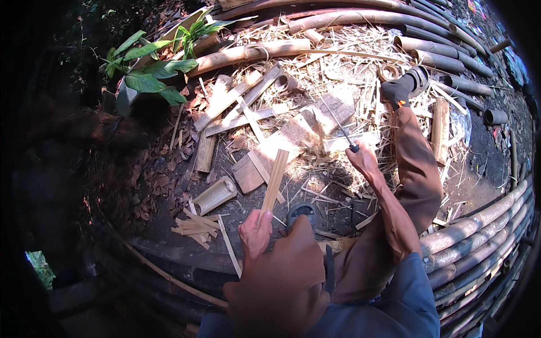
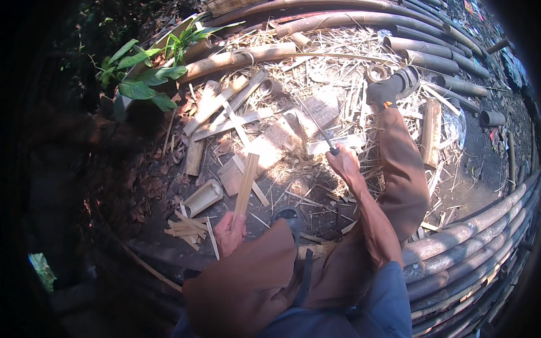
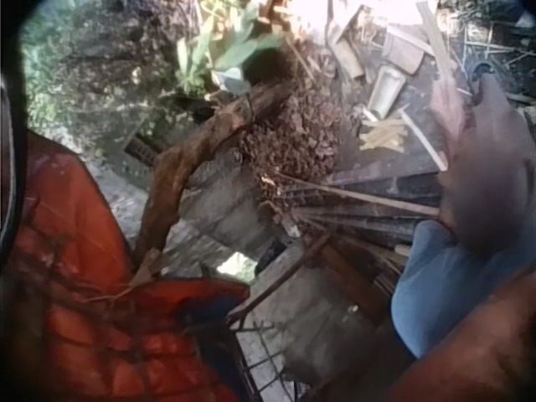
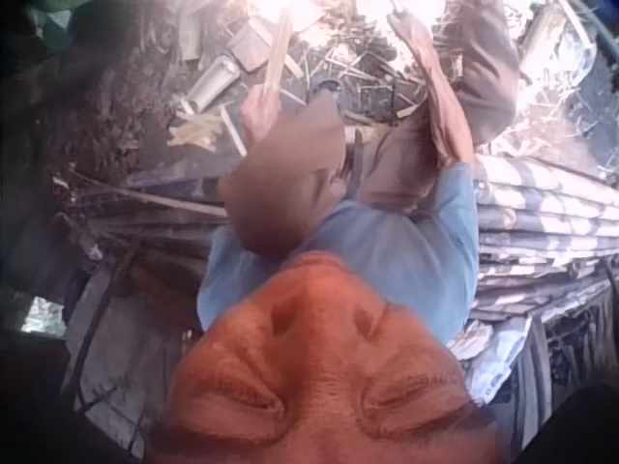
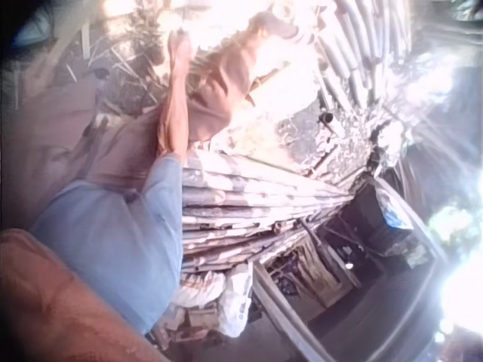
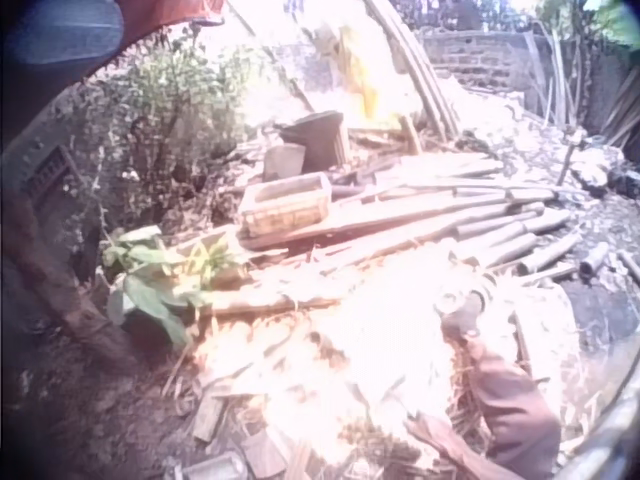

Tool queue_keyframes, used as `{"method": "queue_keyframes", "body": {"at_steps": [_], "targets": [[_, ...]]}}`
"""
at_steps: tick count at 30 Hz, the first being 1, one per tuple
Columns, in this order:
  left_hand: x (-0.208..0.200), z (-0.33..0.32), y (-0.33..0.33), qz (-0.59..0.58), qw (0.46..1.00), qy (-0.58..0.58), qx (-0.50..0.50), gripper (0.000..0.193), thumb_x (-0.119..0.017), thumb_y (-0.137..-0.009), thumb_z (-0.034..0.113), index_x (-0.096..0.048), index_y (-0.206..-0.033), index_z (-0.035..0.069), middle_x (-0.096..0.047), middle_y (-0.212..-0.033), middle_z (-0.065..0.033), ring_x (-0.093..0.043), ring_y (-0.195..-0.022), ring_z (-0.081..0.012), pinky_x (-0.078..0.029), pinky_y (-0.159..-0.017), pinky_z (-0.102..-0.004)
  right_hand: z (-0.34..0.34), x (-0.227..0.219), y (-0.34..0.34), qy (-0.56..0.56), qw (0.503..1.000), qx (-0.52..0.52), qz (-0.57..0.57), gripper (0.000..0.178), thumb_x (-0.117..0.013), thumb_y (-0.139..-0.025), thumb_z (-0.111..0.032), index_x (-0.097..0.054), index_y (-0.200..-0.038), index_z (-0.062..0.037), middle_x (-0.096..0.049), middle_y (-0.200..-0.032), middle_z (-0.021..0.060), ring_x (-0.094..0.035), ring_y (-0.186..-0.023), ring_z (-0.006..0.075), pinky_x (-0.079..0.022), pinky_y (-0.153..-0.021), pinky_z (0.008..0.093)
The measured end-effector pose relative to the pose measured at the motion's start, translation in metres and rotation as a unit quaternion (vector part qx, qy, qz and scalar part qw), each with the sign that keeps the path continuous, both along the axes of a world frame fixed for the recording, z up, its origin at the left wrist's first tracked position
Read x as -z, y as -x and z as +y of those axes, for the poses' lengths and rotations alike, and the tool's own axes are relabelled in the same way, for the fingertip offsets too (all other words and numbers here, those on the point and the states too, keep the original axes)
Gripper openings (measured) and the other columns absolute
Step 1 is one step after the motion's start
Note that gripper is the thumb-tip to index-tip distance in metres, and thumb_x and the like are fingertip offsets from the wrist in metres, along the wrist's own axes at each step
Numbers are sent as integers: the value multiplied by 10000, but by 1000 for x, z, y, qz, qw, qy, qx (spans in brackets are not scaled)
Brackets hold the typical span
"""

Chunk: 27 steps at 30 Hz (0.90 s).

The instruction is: The person sits on the ground and uses a machete to split bamboo pieces into smaller strips. They repeatedly position the bamboo, strike it with the machete, and separate the resulting strips.

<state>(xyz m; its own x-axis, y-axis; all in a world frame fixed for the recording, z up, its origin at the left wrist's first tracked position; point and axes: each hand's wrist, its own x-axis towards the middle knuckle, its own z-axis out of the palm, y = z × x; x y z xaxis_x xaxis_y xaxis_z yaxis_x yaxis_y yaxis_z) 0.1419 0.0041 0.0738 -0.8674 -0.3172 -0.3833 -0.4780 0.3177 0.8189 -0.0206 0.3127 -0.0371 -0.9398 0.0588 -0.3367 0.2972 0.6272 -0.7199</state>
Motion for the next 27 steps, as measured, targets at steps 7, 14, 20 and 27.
{"method": "queue_keyframes", "body": {"at_steps": [7, 14, 20, 27], "targets": [[132, -172, -69, 6, 956, 72, -286, 159, -501, -975, 179, -534, -979, 24, -542, -726, -29, -535, -622, -125, -440, -553, -277, -34, -44, -71, 42, 999, -12, 23, 222, -617, -822, -211, -549, -749, -12, -512, -584, 82, -497, -547, 174, -409, -558, 353], [148, -141, -3, 95, 934, 314, -144, 392, -645, -854, 126, -492, -1178, -35, -536, -1060, -206, -554, -927, -313, -461, -830, -412, -37, -36, -111, 30, 996, -3, -81, 249, -629, -815, -237, -587, -800, 8, -543, -608, 97, -490, -574, 160, -423, -571, 337], [152, -54, 139, -27, 962, 273, 12, 577, -661, -855, 365, -428, -1199, -36, -609, -1039, -315, -603, -963, -470, -472, -841, -529, -50, -33, -115, 45, 993, -43, -101, 315, -641, -816, -290, -609, -850, 22, -583, -644, 150, -559, -607, 197, -451, -609, 373], [178, -116, 162, -70, 963, 244, 91, 603, -600, -878, 323, -417, -1288, -80, -659, -993, -291, -673, -826, -427, -555, -753, -460, -66, -15, -140, 102, 986, -2, -134, 318, -656, -823, -290, -596, -812, 22, -515, -593, 67, -475, -566, 135, -407, -541, 332]]}}
